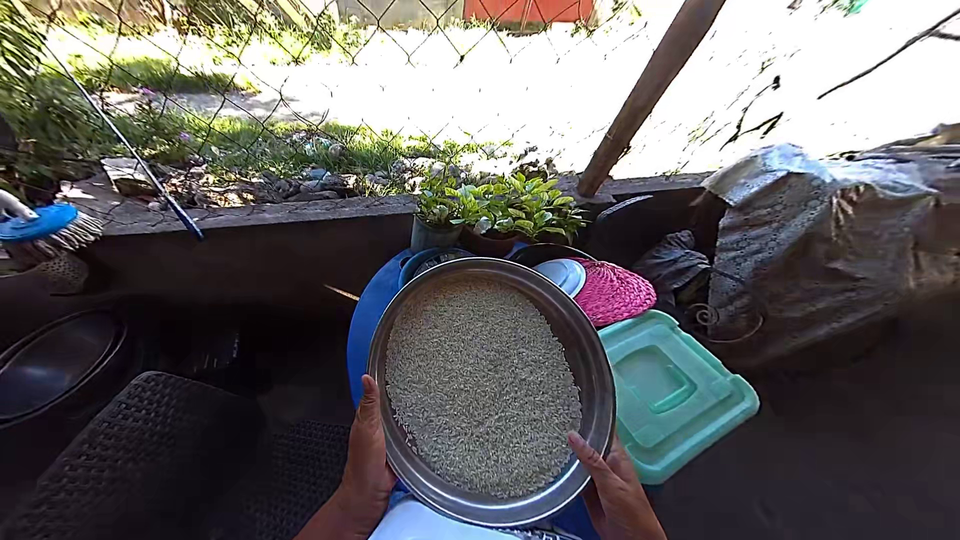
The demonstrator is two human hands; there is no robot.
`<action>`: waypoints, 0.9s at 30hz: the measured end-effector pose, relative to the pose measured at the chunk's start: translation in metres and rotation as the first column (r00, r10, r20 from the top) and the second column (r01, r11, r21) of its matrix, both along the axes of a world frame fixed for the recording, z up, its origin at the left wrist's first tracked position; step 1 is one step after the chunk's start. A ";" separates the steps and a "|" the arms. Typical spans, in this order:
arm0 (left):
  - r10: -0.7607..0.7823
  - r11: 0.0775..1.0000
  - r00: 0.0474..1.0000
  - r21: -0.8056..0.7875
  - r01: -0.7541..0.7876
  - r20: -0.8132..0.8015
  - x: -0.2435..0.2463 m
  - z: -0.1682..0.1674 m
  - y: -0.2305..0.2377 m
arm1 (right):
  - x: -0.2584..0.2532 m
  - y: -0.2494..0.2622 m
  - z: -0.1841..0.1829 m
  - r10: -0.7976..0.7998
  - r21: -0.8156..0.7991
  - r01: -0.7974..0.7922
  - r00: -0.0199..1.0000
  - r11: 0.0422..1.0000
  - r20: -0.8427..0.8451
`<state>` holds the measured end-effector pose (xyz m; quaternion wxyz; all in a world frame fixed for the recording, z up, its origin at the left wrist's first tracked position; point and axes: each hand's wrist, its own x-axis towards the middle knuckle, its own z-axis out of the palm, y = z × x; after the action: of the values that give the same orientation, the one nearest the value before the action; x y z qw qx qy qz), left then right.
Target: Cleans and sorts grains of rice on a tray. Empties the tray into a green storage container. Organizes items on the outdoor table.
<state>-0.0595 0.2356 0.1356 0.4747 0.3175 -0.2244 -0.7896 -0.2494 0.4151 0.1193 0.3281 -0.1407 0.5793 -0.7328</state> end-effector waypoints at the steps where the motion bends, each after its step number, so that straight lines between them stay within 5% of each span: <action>1: 0.014 1.000 1.000 0.010 -0.014 -0.007 -0.002 0.000 0.001 | 0.001 0.001 0.000 0.016 -0.004 -0.016 1.000 1.000 0.025; 5: 0.025 0.997 1.000 0.079 -0.023 -0.013 -0.013 0.003 0.009 | 0.006 0.000 0.001 0.045 -0.018 -0.043 0.990 0.999 0.131; 9: -0.134 0.981 0.987 0.129 0.144 -0.086 -0.014 0.001 0.014 | -0.013 0.002 0.013 -0.067 0.039 0.066 0.997 0.997 0.034; 14: -0.331 0.943 0.934 -0.021 0.332 -0.137 -0.015 0.000 -0.010 | -0.052 0.018 0.042 -0.070 0.080 0.075 0.995 0.994 -0.073; 21: -0.247 0.965 0.965 0.107 0.237 0.089 -0.023 0.015 -0.005 | -0.048 0.013 0.027 -0.086 0.086 0.095 0.991 0.992 -0.106; 27: -0.174 0.985 0.976 0.034 0.171 0.128 -0.015 0.023 0.004 | -0.043 0.016 0.022 -0.094 0.090 0.108 0.984 0.990 -0.152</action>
<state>-0.0748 0.2397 0.1582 0.3851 0.3531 -0.2728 -0.8078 -0.2924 0.4310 0.1409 0.2534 -0.1487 0.6433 -0.7069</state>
